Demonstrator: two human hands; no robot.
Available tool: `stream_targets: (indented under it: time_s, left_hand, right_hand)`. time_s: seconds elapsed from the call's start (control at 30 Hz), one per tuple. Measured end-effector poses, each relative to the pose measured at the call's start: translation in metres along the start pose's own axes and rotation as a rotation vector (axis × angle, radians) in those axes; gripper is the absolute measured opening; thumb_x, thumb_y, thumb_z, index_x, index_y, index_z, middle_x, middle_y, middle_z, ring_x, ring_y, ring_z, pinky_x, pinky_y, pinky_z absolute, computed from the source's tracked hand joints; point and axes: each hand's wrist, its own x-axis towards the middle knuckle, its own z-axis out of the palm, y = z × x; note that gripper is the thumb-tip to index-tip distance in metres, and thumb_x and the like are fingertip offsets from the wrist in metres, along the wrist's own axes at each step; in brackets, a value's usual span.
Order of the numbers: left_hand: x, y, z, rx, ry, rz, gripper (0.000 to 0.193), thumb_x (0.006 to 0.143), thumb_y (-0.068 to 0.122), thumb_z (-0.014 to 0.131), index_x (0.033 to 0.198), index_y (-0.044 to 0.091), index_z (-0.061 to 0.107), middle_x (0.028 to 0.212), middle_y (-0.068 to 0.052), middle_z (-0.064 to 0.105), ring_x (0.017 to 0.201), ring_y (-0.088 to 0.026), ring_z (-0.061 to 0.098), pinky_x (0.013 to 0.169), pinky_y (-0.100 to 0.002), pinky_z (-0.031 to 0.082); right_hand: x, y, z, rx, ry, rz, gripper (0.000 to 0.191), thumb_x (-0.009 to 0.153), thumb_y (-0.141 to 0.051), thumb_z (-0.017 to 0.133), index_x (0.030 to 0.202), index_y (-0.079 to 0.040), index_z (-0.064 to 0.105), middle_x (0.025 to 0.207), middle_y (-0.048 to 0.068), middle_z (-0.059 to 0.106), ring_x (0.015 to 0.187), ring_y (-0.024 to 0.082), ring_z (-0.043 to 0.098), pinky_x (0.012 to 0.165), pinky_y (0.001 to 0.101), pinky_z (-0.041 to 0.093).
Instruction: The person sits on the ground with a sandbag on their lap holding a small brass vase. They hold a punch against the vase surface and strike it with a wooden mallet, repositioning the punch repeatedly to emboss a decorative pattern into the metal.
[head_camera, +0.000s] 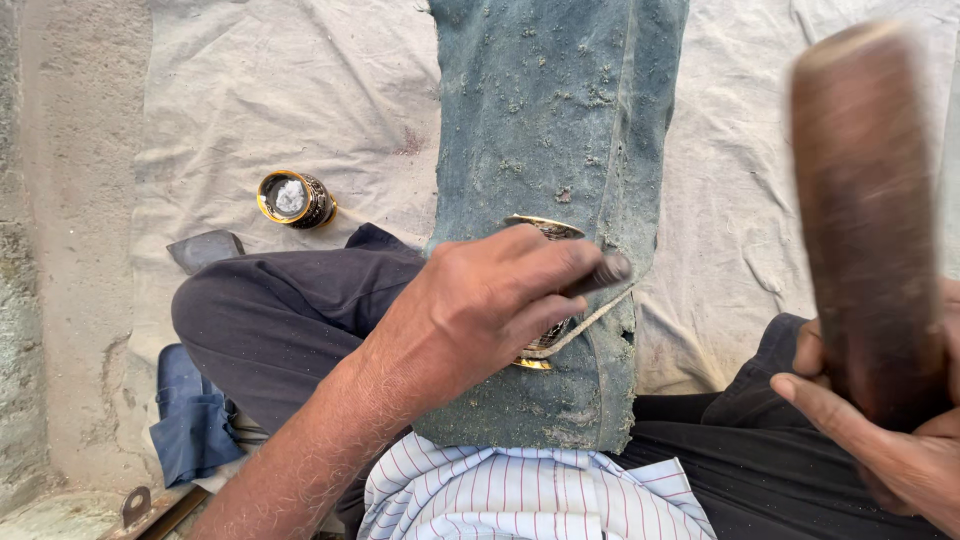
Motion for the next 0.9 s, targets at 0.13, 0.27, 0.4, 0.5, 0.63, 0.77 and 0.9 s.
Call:
stream_targets:
  time_s: [0.13, 0.27, 0.4, 0.5, 0.63, 0.77, 0.9]
  left_hand:
    - [0.003, 0.0, 0.0, 0.032, -0.034, -0.01, 0.038, 0.093, 0.019, 0.077, 0.127, 0.01, 0.066, 0.092, -0.007, 0.067, 0.076, -0.02, 0.072, 0.064, -0.034, 0.062]
    - [0.003, 0.0, 0.001, 0.019, 0.002, 0.024, 0.039, 0.092, 0.019, 0.077, 0.128, 0.01, 0.065, 0.095, -0.007, 0.067, 0.081, -0.022, 0.072, 0.068, -0.035, 0.061]
    - [0.001, 0.0, 0.0, -0.004, 0.018, 0.013, 0.038, 0.093, 0.019, 0.077, 0.128, 0.012, 0.065, 0.095, -0.006, 0.066, 0.08, -0.021, 0.072, 0.069, -0.034, 0.061]
    - [0.001, -0.002, 0.001, 0.035, -0.007, 0.009, 0.041, 0.091, 0.021, 0.078, 0.129, 0.013, 0.066, 0.09, -0.006, 0.065, 0.076, -0.02, 0.07, 0.066, -0.035, 0.06]
    - [0.0, -0.004, 0.003, 0.04, -0.023, 0.0, 0.044, 0.089, 0.022, 0.078, 0.13, 0.014, 0.065, 0.087, -0.004, 0.064, 0.073, -0.018, 0.069, 0.064, -0.032, 0.061]
    - [0.0, -0.007, 0.004, 0.031, 0.017, 0.056, 0.041, 0.091, 0.02, 0.079, 0.129, 0.013, 0.064, 0.092, -0.003, 0.066, 0.078, -0.019, 0.07, 0.067, -0.034, 0.06]
    - [-0.003, -0.006, -0.001, 0.001, 0.012, 0.043, 0.041, 0.091, 0.018, 0.08, 0.129, 0.013, 0.065, 0.095, -0.005, 0.068, 0.079, -0.018, 0.072, 0.068, -0.033, 0.062]
  right_hand:
    - [-0.002, -0.021, -0.002, -0.093, 0.24, -0.267, 0.083, 0.064, 0.004, 0.081, 0.142, -0.007, 0.057, 0.098, 0.009, 0.073, 0.08, 0.014, 0.075, 0.076, 0.0318, 0.065]
    - [-0.007, -0.063, -0.003, -0.14, 0.284, -0.331, 0.076, 0.068, 0.0, 0.082, 0.14, -0.005, 0.057, 0.101, 0.013, 0.067, 0.086, 0.02, 0.069, 0.076, 0.0348, 0.062]
    - [-0.012, -0.078, -0.006, -0.173, 0.213, -0.215, 0.067, 0.079, -0.005, 0.083, 0.141, -0.01, 0.059, 0.093, 0.01, 0.064, 0.076, 0.02, 0.068, 0.065, 0.0329, 0.062]
    - [-0.013, -0.081, -0.007, -0.136, 0.283, -0.477, 0.059, 0.078, -0.005, 0.071, 0.135, -0.004, 0.058, 0.097, 0.01, 0.069, 0.08, 0.017, 0.071, 0.069, 0.0292, 0.06]
    - [-0.011, -0.098, -0.007, -0.167, 0.171, -0.115, 0.066, 0.077, -0.009, 0.082, 0.141, -0.01, 0.062, 0.094, 0.012, 0.07, 0.076, 0.021, 0.074, 0.066, 0.034, 0.062]
    - [-0.012, -0.108, -0.008, -0.175, 0.22, -0.301, 0.06, 0.079, -0.012, 0.074, 0.137, -0.005, 0.063, 0.098, 0.012, 0.073, 0.083, 0.019, 0.075, 0.073, 0.0338, 0.063]
    - [-0.008, -0.066, 0.004, -0.223, 0.185, 0.033, 0.034, 0.088, -0.017, 0.078, 0.114, 0.002, 0.067, 0.093, 0.017, 0.072, 0.081, 0.026, 0.075, 0.073, 0.039, 0.066]
